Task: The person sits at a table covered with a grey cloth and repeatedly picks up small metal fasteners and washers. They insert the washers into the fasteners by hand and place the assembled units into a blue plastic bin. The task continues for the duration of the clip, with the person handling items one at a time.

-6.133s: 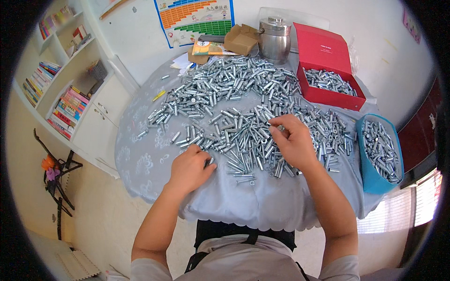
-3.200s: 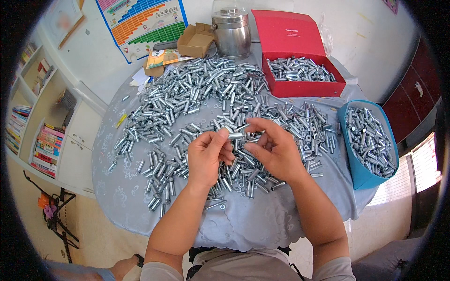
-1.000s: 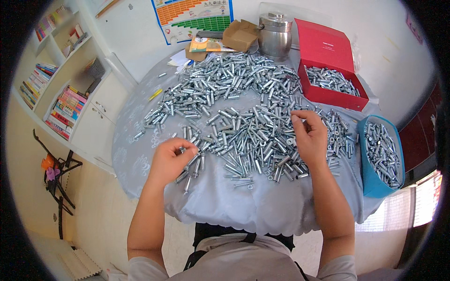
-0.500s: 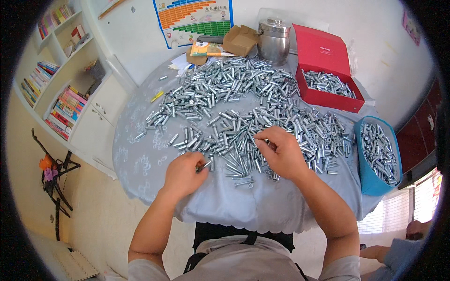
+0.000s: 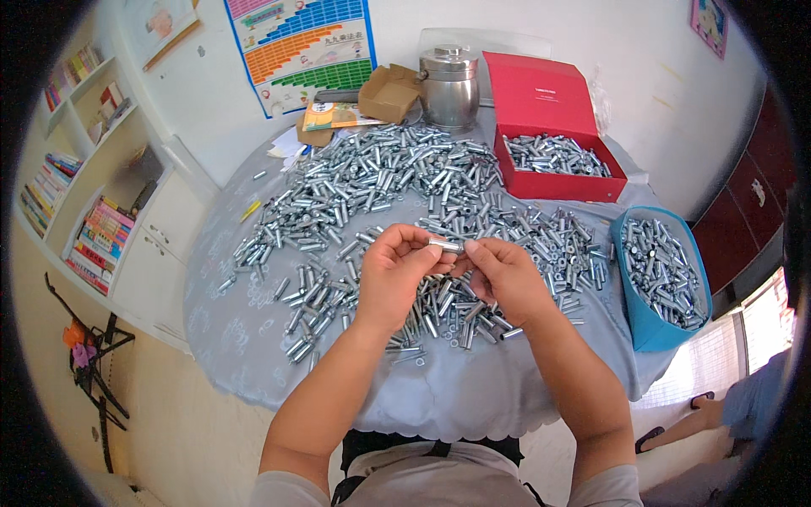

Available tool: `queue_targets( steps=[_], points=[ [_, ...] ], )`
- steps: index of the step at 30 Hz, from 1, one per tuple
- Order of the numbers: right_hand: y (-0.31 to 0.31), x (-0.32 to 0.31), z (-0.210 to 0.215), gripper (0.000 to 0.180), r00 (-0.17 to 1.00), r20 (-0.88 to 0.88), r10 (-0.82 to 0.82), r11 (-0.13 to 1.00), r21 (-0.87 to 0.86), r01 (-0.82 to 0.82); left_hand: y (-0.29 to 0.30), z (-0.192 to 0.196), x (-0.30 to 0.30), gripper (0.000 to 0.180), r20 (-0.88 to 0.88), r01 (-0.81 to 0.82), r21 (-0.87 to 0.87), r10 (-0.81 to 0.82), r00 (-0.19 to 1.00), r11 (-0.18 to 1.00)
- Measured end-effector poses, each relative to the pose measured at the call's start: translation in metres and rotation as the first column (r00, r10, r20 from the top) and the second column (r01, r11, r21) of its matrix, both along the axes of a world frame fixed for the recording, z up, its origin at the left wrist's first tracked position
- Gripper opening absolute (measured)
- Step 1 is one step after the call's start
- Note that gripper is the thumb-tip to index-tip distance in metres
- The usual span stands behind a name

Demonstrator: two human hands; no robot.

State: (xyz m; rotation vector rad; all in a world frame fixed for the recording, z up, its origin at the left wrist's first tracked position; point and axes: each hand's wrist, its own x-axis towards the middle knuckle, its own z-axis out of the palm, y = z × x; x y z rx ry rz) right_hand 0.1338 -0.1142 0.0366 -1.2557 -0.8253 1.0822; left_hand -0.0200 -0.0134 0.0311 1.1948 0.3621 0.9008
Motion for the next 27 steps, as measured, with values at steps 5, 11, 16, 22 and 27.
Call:
queue_targets(
  steps=[5, 11, 16, 22, 27],
  points=[
    [0.001, 0.018, -0.004, 0.026, 0.997, -0.041, -0.066, 0.998, -0.023, 0.065, -0.003, -0.006, 0.016, 0.021, -0.17, -0.051, 0.109, 0.069, 0.983, 0.993],
    [0.0, 0.025, -0.015, 0.015, 0.991, 0.089, -0.102, 0.986, 0.143, 0.089, 0.005, -0.018, 0.017, 0.021, -0.217, 0.005, 0.012, -0.002, 0.976, 1.0],
    [0.001, 0.033, -0.007, 0.015, 0.984, 0.169, -0.056, 0.998, 0.018, 0.053, 0.008, -0.021, 0.017, 0.021, -0.241, -0.002, 0.03, 0.01, 0.97, 1.0],
    [0.003, 0.023, -0.01, 0.014, 0.981, 0.087, -0.173, 0.97, 0.19, 0.154, 0.008, -0.024, 0.017, 0.021, -0.229, 0.005, 0.011, -0.003, 0.973, 1.0],
    [0.001, 0.029, -0.018, 0.016, 0.974, 0.203, -0.103, 0.991, 0.102, 0.084, 0.006, -0.025, 0.016, 0.021, -0.222, 0.01, 0.005, -0.009, 0.975, 1.0]
  ],
)
